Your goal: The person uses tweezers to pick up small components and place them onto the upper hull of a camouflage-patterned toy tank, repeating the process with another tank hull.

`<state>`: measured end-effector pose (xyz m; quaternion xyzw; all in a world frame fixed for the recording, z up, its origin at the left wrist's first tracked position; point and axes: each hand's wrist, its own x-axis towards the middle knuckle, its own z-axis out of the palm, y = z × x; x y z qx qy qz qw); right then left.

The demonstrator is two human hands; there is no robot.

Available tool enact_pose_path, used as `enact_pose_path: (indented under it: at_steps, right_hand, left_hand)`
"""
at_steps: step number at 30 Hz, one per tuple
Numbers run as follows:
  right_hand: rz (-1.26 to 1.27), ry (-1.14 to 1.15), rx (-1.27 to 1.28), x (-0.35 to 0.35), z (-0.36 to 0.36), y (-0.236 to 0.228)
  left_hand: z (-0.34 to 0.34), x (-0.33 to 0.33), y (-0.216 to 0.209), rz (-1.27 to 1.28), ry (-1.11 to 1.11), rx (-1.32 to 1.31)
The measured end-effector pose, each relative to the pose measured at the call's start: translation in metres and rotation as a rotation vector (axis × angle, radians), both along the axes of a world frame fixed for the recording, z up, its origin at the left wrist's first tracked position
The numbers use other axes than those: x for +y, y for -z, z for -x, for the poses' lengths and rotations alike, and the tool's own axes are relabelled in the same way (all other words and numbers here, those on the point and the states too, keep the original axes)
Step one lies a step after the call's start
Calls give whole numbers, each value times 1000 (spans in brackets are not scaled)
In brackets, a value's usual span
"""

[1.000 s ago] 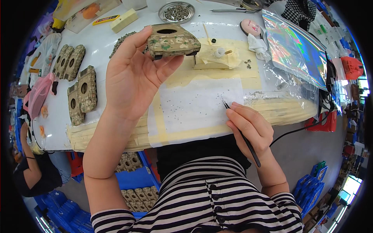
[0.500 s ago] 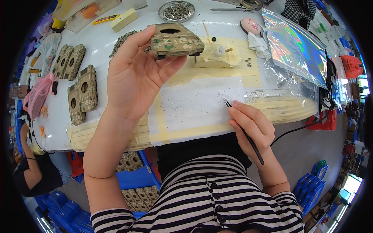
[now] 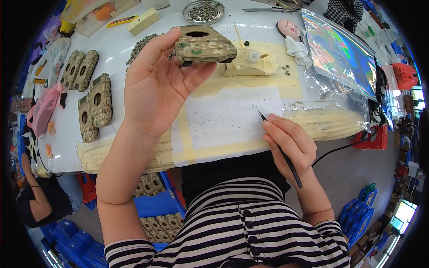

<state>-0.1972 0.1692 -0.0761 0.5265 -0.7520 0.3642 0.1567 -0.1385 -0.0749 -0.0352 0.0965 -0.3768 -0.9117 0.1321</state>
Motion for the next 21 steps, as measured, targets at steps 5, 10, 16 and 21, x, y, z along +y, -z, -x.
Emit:
enact_pose_path:
  at_steps: [5, 10, 16, 21]
  right_hand:
    - [4, -1, -13, 0, 0, -1]
    - [5, 3, -35, 0, 0, -1]
    - [2, -7, -32, 1, 0, -1]
    - [0, -16, -33, 1, 1, -1]
  left_hand:
    - [0, 0, 0, 4, -4, -4]
    - [0, 1, -1, 13, -3, -1]
    - [0, 1, -1, -15, 3, -12]
    - [0, 0, -2, -62, 14, -36]
